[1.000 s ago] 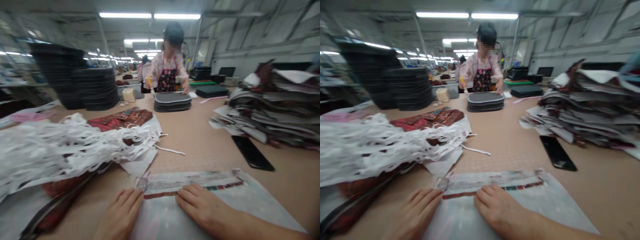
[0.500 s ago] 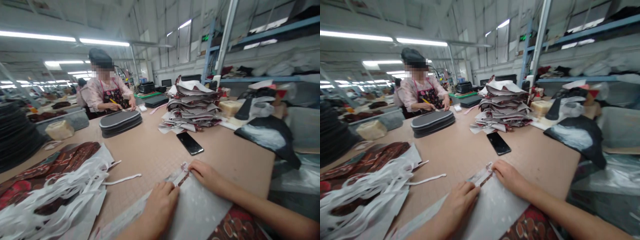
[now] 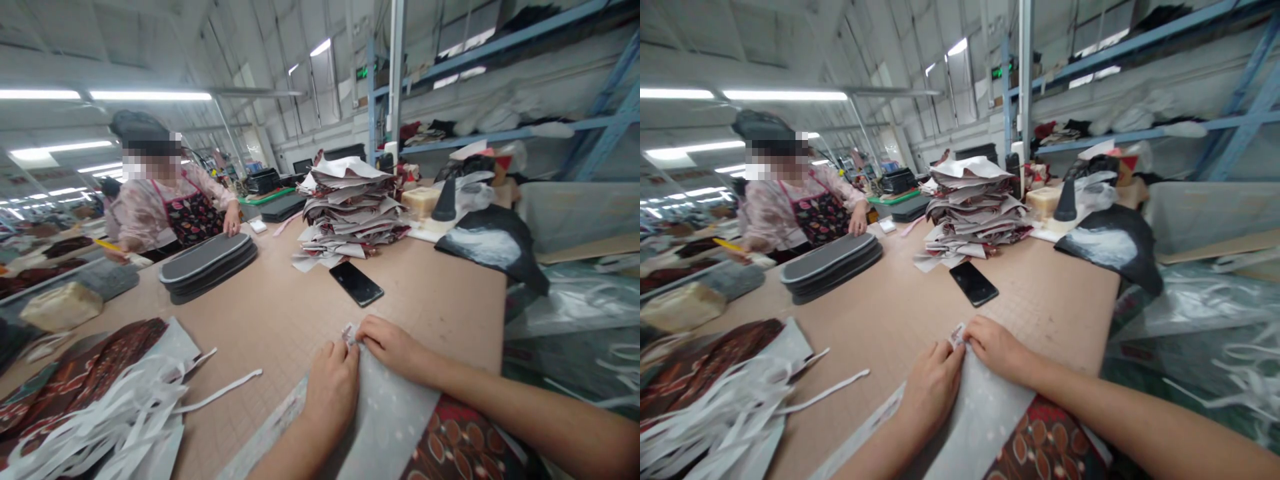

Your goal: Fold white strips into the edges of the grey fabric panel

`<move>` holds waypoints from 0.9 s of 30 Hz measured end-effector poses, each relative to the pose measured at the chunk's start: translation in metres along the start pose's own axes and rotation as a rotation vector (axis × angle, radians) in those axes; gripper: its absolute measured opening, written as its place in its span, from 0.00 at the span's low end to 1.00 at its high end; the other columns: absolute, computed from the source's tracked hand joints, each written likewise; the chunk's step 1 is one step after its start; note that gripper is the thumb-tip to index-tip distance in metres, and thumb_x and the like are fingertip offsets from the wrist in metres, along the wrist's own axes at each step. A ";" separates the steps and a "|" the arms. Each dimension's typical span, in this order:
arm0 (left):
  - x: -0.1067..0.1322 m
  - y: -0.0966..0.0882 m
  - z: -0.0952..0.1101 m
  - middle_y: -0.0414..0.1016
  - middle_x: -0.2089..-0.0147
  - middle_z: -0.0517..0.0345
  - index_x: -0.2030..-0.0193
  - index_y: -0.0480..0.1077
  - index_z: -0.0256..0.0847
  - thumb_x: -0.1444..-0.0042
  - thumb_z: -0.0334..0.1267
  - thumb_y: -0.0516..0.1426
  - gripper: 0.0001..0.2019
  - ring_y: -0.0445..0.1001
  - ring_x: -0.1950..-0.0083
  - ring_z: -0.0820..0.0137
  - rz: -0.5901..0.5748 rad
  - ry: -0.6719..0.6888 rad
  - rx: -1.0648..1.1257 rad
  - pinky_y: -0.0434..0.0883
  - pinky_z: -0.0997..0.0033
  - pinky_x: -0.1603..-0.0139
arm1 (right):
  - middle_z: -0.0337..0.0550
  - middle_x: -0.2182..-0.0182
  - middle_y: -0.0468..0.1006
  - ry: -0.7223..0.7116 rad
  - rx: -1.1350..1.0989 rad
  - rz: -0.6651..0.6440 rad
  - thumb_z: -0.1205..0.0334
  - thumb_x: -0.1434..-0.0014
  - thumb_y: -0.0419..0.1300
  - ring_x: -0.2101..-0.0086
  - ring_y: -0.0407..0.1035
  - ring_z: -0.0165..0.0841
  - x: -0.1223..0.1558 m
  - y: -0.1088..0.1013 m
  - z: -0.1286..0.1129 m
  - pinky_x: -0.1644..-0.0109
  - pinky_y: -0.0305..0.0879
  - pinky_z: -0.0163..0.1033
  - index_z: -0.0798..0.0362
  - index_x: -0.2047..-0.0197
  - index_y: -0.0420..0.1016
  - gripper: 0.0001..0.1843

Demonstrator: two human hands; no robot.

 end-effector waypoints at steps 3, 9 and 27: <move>0.000 0.000 0.000 0.69 0.58 0.49 0.48 0.67 0.36 0.40 0.28 0.50 0.14 0.66 0.59 0.60 0.012 -0.006 -0.013 0.69 0.58 0.59 | 0.42 0.68 0.69 0.010 0.002 -0.004 0.78 0.45 0.50 0.65 0.64 0.32 -0.001 -0.001 -0.002 0.59 0.62 0.38 0.56 0.67 0.70 0.10; 0.002 -0.001 0.002 0.69 0.59 0.50 0.46 0.66 0.36 0.41 0.27 0.51 0.16 0.66 0.59 0.59 0.018 -0.003 -0.022 0.69 0.58 0.59 | 0.41 0.69 0.69 0.121 0.054 -0.104 0.73 0.43 0.55 0.66 0.64 0.31 -0.012 -0.001 -0.002 0.61 0.60 0.35 0.57 0.69 0.70 0.05; -0.001 0.001 -0.003 0.69 0.57 0.51 0.46 0.66 0.39 0.40 0.28 0.49 0.16 0.66 0.57 0.60 -0.041 -0.065 0.050 0.67 0.60 0.56 | 0.38 0.76 0.69 0.222 0.106 -0.264 0.73 0.47 0.56 0.74 0.61 0.28 -0.033 0.006 0.017 0.71 0.52 0.31 0.57 0.74 0.68 0.06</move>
Point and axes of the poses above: each hand's wrist, its own x-axis away from the middle knuckle, its own y-axis out of the palm, z = x × y, the point moved 7 cm from there along -x, towards the middle knuckle
